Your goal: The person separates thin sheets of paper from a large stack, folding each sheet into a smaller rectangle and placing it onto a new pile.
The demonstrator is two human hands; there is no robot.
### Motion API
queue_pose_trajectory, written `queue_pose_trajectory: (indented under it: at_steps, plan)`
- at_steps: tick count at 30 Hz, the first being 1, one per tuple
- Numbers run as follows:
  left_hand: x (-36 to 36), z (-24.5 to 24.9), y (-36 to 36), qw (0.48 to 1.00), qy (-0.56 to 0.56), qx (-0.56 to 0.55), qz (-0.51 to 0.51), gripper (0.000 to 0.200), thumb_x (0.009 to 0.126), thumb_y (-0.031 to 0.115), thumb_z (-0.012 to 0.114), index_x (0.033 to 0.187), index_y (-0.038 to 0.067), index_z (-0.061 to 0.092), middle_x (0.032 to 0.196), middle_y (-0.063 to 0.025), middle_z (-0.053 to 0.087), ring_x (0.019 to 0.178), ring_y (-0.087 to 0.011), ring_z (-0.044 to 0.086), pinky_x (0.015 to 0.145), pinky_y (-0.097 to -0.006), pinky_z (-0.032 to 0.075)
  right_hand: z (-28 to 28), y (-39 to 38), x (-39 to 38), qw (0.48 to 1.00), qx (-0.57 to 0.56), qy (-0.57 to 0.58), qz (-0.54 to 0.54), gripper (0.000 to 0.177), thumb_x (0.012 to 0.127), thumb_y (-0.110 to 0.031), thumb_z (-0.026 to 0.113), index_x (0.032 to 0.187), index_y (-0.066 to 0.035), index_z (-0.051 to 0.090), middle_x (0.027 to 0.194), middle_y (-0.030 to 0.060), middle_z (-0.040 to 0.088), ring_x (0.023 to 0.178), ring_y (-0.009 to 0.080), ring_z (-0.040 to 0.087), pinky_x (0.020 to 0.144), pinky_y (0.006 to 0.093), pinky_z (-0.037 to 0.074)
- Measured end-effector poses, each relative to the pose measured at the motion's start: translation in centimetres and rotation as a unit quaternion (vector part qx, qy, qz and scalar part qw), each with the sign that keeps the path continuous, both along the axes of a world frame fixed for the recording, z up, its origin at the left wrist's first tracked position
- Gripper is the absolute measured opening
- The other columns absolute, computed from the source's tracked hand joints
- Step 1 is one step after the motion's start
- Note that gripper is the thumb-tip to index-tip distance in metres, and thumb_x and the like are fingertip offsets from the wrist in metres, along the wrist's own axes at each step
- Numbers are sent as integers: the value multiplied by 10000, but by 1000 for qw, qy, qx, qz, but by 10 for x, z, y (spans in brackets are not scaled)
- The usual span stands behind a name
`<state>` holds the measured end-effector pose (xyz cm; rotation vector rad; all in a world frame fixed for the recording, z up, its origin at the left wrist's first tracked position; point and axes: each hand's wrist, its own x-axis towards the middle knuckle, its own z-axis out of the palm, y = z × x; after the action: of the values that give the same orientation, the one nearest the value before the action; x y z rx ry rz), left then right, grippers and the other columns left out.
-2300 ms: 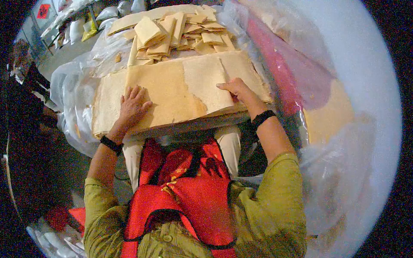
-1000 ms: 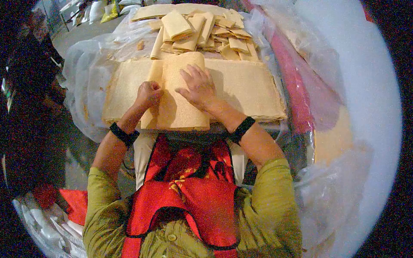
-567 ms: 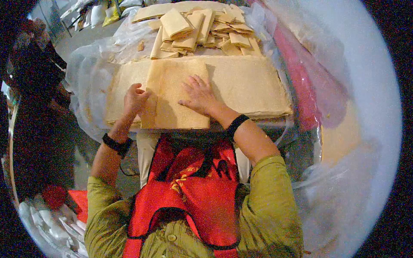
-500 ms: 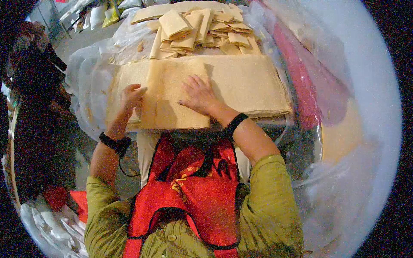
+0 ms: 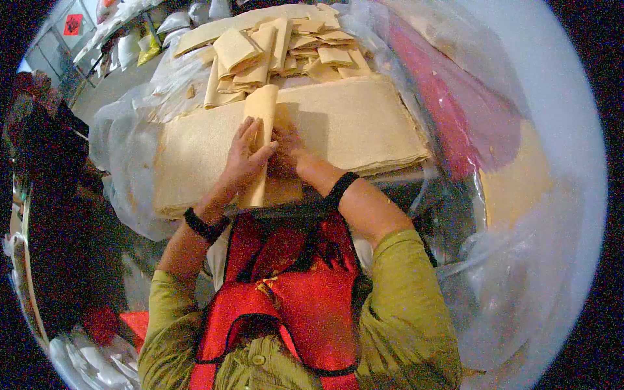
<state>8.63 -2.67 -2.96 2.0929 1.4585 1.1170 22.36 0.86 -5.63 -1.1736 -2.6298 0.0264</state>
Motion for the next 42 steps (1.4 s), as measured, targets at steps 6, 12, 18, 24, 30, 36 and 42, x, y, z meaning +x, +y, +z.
queue_pose_trajectory:
  at_steps: [6,12,18,24,30,36,42]
  plan:
    - [36,-4,-2,989,115,-6,89,581,772,373,535,1212,13,417,1304,-235,304,1209,-421,253,972,-497,228,-14,7,4,968,-172,185,-14,457,854,-393,331,1208,-114,412,1268,77,405,1179,247,340,988,440,227]
    - [39,-18,3,986,119,-34,112,516,829,397,421,1212,52,431,1316,-204,306,1234,-401,226,964,-560,160,-17,12,5,923,-265,275,-46,430,892,-343,248,1186,-84,423,1240,91,434,1159,224,358,1002,389,226]
    - [47,-22,6,989,78,-48,118,481,848,381,388,1201,58,440,1325,-196,298,1239,-399,220,965,-586,121,3,-10,6,852,-313,398,-134,397,898,-283,272,1163,-42,442,1205,151,450,1115,258,405,963,388,288]
    - [49,-28,6,988,97,-23,118,422,851,295,394,1201,63,431,1310,-199,316,1232,-402,233,957,-604,115,-8,7,41,972,-23,154,-175,430,867,-190,340,1261,-18,324,1312,176,315,1212,334,292,983,425,249]
    - [33,-47,19,992,47,8,117,433,790,172,507,1184,13,423,1276,-223,341,1202,-400,278,966,-521,205,-11,19,41,996,72,9,-60,435,852,-222,388,1208,29,377,1309,160,330,1200,309,323,957,494,257]
    - [-7,-38,46,957,-230,-84,156,553,690,123,656,1157,-71,433,942,-209,582,798,-280,596,704,-364,480,8,10,38,998,12,3,-67,474,867,-246,404,1261,1,317,1340,164,285,1228,308,288,1000,431,227]
    - [-4,-21,31,802,-507,-297,108,253,738,79,607,940,-61,549,830,-126,594,701,-199,590,575,-317,490,5,-6,36,940,-26,299,-163,507,835,-219,515,1232,33,325,1175,230,455,1025,277,515,870,370,406]
